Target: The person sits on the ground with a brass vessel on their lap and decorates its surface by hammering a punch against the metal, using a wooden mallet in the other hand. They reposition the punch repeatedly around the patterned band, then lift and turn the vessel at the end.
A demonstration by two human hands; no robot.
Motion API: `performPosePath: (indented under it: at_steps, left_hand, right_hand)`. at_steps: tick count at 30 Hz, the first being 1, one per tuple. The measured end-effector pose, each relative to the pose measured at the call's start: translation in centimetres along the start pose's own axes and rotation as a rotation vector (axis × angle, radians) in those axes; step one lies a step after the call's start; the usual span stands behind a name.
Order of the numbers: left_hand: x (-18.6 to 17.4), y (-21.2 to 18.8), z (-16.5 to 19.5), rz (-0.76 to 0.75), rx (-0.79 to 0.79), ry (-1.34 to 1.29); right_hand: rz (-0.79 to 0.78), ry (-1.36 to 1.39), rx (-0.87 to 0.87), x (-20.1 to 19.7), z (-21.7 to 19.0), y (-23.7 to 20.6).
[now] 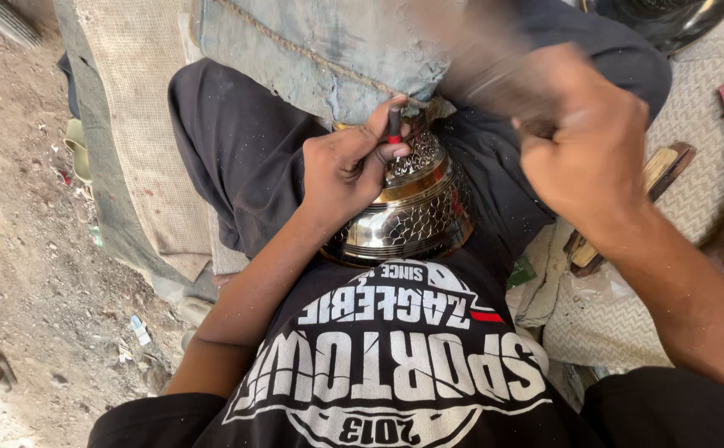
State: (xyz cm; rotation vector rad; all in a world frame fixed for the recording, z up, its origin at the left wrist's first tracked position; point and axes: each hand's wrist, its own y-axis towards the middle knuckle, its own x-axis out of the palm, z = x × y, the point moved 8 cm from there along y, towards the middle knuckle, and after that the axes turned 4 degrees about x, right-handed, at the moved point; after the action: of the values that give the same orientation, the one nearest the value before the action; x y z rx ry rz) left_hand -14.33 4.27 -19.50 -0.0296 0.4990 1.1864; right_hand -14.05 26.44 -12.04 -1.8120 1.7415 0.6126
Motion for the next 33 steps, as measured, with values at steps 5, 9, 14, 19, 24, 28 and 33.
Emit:
performPosePath:
  at_steps: [5, 9, 14, 19, 24, 28, 33]
  left_hand:
    - [0.1, -0.1, -0.5, -0.013, -0.016, 0.101]
    - [-0.2, 0.0, 0.0, 0.038, 0.043, -0.036]
    - [0.2, 0.2, 0.1, -0.012, 0.015, -0.035]
    - [0.3, 0.3, 0.2, -0.056, -0.008, -0.049]
    - [0.5, 0.5, -0.2, -0.093, -0.029, -0.023]
    - [0.4, 0.5, 0.0, -0.08, 0.025, -0.08]
    - [0.3, 0.5, -0.2, -0.053, 0.055, -0.159]
  right_hand:
    - [0.022, -0.142, 0.079, -0.1, -0.1, 0.5]
    - [0.02, -0.484, -0.181, 0.8, -1.9, 0.2]
    - [0.056, -0.325, -0.099, 0.3, -1.3, 0.2]
    - [0.032, -0.003, 0.119, 0.3, 0.1, 0.3]
    - [0.033, 0.343, 0.16, 0.7, 0.6, 0.1]
    - [0.085, -0.288, -0.07, 0.7, -1.3, -0.1]
    - [0.091, -0.547, -0.202, 1.2, -2.5, -0.2]
